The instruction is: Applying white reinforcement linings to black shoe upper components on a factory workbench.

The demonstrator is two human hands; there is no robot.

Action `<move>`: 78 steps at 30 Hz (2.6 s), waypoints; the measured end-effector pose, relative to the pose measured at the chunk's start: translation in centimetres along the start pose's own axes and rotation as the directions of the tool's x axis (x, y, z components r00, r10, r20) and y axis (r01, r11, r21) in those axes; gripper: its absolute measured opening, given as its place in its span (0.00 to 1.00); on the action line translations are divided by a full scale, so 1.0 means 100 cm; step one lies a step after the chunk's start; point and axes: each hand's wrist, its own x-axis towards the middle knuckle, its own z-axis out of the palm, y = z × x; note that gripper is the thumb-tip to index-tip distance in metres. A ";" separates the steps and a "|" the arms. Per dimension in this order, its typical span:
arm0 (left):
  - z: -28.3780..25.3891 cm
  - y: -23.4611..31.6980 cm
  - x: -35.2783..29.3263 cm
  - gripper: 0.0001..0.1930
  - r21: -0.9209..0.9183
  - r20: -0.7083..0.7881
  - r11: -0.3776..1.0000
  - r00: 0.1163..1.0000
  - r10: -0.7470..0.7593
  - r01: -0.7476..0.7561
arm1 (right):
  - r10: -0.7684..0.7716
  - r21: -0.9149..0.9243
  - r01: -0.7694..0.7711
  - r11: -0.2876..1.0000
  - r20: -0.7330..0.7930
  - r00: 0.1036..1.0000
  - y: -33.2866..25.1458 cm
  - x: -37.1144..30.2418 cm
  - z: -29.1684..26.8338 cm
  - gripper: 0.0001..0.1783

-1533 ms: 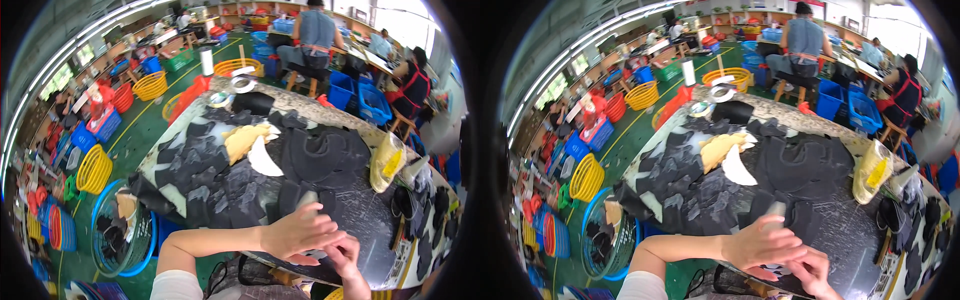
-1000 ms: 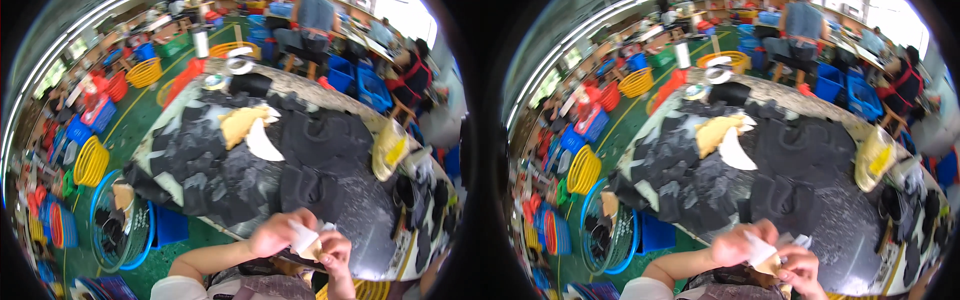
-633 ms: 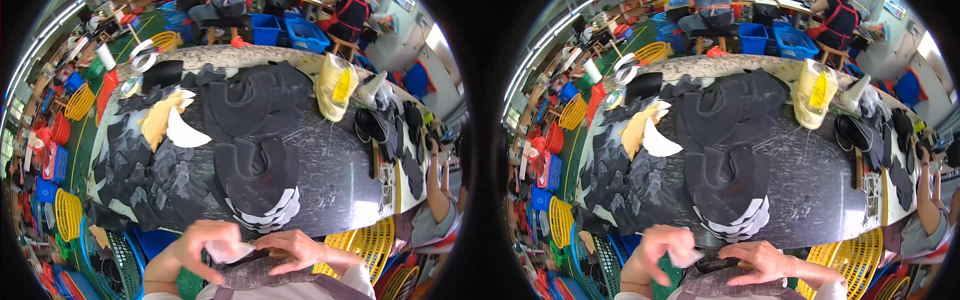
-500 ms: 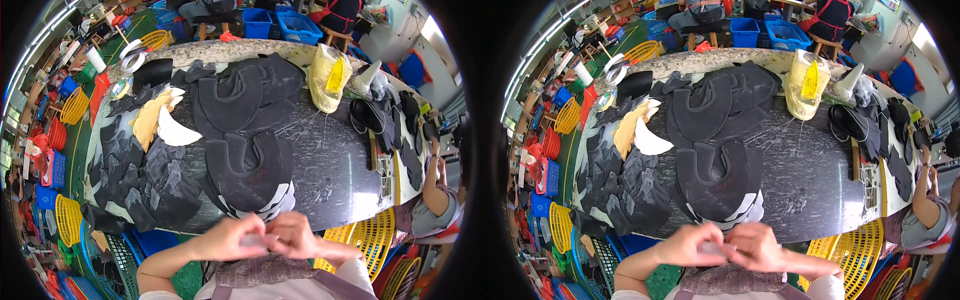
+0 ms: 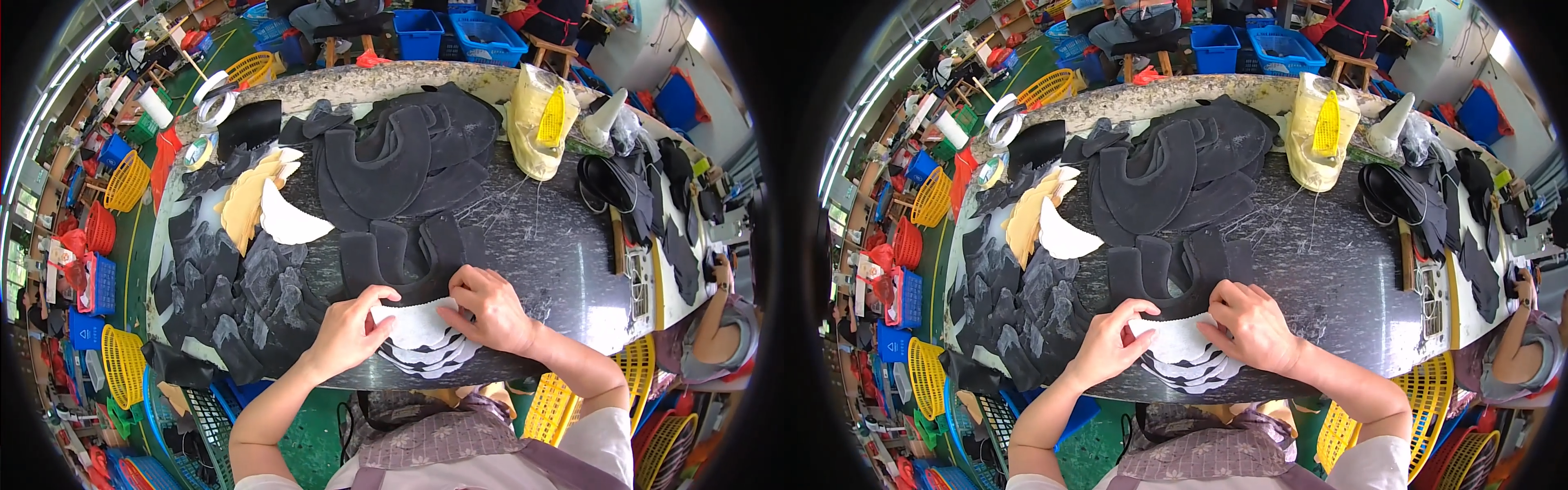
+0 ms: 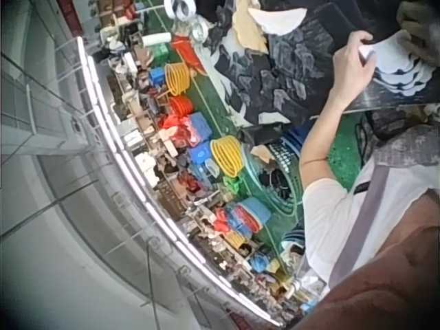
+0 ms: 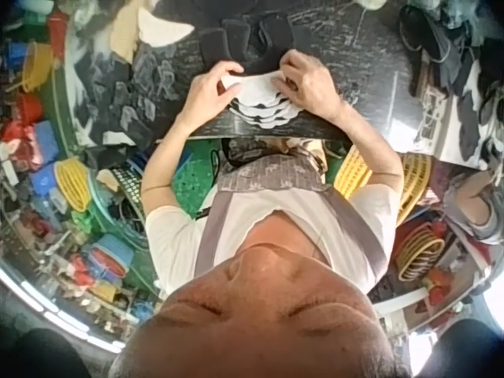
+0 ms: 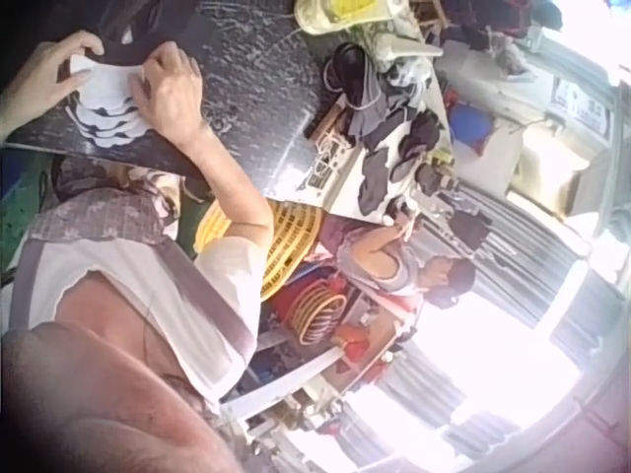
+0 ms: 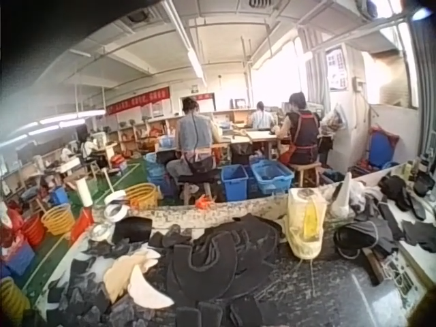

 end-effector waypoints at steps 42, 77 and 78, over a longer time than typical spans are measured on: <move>-0.097 0.038 0.019 0.08 0.804 0.182 0.040 0.310 0.933 -0.593 | -0.003 0.931 -0.282 0.230 0.290 0.957 -0.066 0.063 -0.011 0.19; -0.006 0.099 -0.010 0.15 0.004 -0.067 0.817 0.815 0.576 -0.577 | 0.099 0.783 -0.091 0.615 0.037 0.994 -0.081 -0.015 -0.018 0.19; -0.006 0.099 -0.011 0.14 -0.044 -0.047 0.842 0.843 0.536 -0.538 | 0.109 0.785 -0.096 0.612 0.036 0.993 -0.080 -0.016 -0.017 0.19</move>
